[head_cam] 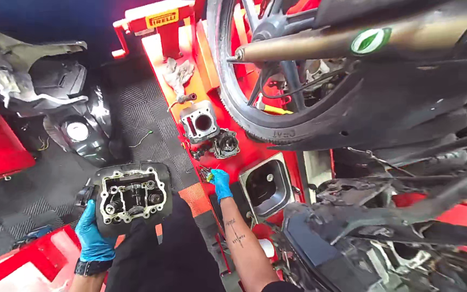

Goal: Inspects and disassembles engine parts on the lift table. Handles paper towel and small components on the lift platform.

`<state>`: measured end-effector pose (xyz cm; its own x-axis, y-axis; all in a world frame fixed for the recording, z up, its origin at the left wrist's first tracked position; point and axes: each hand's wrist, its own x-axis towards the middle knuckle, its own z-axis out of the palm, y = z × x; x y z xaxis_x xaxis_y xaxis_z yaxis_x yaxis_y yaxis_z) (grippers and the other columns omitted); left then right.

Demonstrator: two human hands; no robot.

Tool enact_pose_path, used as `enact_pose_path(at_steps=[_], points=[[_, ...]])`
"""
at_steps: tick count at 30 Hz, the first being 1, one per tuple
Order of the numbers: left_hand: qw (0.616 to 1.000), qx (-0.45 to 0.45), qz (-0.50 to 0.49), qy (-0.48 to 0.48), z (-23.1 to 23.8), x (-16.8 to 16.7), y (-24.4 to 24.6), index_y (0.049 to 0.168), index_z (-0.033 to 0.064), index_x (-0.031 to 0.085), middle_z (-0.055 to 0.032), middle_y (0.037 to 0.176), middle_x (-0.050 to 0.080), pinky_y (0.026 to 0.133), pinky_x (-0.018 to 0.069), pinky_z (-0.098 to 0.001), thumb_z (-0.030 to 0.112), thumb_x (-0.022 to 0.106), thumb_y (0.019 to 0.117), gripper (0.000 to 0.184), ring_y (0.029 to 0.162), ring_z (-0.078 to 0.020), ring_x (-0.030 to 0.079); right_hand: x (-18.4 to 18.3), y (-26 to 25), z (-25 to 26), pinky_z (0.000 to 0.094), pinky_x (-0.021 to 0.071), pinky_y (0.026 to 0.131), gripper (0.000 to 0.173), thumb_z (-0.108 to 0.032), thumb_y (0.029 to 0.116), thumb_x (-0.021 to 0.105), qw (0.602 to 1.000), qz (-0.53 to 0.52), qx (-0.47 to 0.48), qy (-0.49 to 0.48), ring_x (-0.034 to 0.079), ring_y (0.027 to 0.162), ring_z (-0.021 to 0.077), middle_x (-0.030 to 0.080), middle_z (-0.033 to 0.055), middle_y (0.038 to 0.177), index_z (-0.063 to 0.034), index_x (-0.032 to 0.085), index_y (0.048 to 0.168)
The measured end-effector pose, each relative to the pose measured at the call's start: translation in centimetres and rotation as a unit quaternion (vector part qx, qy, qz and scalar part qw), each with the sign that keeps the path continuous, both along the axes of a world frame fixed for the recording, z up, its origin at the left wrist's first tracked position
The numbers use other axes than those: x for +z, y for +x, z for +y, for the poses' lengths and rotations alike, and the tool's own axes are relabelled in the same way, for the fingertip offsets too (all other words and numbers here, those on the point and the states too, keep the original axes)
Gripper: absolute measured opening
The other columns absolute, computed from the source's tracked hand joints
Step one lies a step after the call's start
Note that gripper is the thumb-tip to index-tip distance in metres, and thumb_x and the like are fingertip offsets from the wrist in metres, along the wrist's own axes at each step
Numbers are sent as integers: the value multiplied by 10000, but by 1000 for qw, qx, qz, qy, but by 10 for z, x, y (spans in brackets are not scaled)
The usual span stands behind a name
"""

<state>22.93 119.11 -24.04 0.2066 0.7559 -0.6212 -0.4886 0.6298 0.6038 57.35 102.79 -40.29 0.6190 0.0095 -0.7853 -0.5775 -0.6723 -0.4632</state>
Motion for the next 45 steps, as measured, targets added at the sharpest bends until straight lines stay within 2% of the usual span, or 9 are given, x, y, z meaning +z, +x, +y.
enact_pose_path(at_steps=[3, 6, 15, 24, 29, 33, 39, 42, 45], points=[[999, -40, 25, -12, 21, -7, 18, 1188, 157, 673, -25, 1096, 755, 904, 614, -378, 331, 345, 1078, 388, 1028, -133, 721, -18, 42, -13, 457, 587, 762, 239, -108, 930, 681, 987, -130, 50, -82, 693, 842, 271, 715, 189, 962, 44, 687, 1114], [997, -63, 19, -39, 38, -22, 38, 1194, 134, 654, -47, 1082, 752, 892, 615, -396, 320, 321, 1080, 398, 1013, -155, 723, -8, 51, -15, 489, 558, 956, 507, -198, 974, 682, 974, -207, 69, -65, 683, 1095, 328, 671, 246, 1246, 60, 550, 1389], [993, -68, -44, -91, 60, -100, 195, 1322, 59, 557, -126, 1115, 708, 878, 598, -480, 309, 333, 1099, 403, 1004, -237, 703, 39, -80, -82, 370, 600, 752, 294, -148, 1038, 585, 1000, -22, 1, -9, 705, 820, 203, 724, 172, 1009, 57, 641, 1240], [985, -41, -123, -117, 41, -126, 316, 1395, 147, 532, -98, 1288, 648, 1001, 527, -485, 380, 425, 1090, 399, 1193, -240, 624, 60, -87, -121, 332, 604, 728, 244, -105, 1024, 606, 1000, 0, -17, 4, 711, 787, 176, 742, 140, 949, 52, 665, 1200], [979, -48, 56, -191, 34, -102, 299, 1336, 20, 568, -140, 1242, 649, 931, 511, -349, 289, 570, 1051, 392, 1077, -199, 623, 69, -78, -120, 329, 605, 737, 260, -132, 1038, 598, 1000, 7, -3, 5, 719, 794, 178, 749, 141, 971, 45, 668, 1215], [957, -106, 111, -248, 28, -73, 255, 1376, -43, 492, -204, 1341, 578, 964, 514, -331, 402, 436, 1096, 529, 1151, -230, 613, 71, -77, -111, 331, 604, 727, 256, -121, 1035, 598, 1000, 18, 11, 19, 715, 787, 182, 744, 148, 972, 54, 666, 1209], [928, -197, -217, -229, 30, -47, 165, 1546, 30, 378, -206, 1540, 475, 1112, 468, -466, 834, 49, 923, 1069, 1372, -335, 531, 71, -90, -80, 338, 600, 740, 302, -203, 1070, 550, 997, 14, 59, 48, 717, 811, 178, 750, 135, 977, 43, 682, 1185], [909, -253, -291, -159, 39, -32, 138, 1621, 71, 238, -186, 1658, 292, 1181, 379, -521, 938, 65, 816, 1196, 1493, -355, 370, 83, -91, -37, 407, 587, 918, 420, -266, 1072, 534, 991, -56, 89, 84, 710, 1044, 226, 709, 185, 1205, 45, 610, 1343], [896, -320, -268, -153, 39, -21, 120, 1625, 71, 233, -161, 1668, 285, 1193, 371, -488, 958, 89, 796, 1222, 1503, -320, 361, 104, -92, 31, 387, 429, 1174, 533, -300, 1071, 512, 957, -178, 169, 155, 521, 1396, 231, 520, 210, 1509, 41, 489, 1480]])
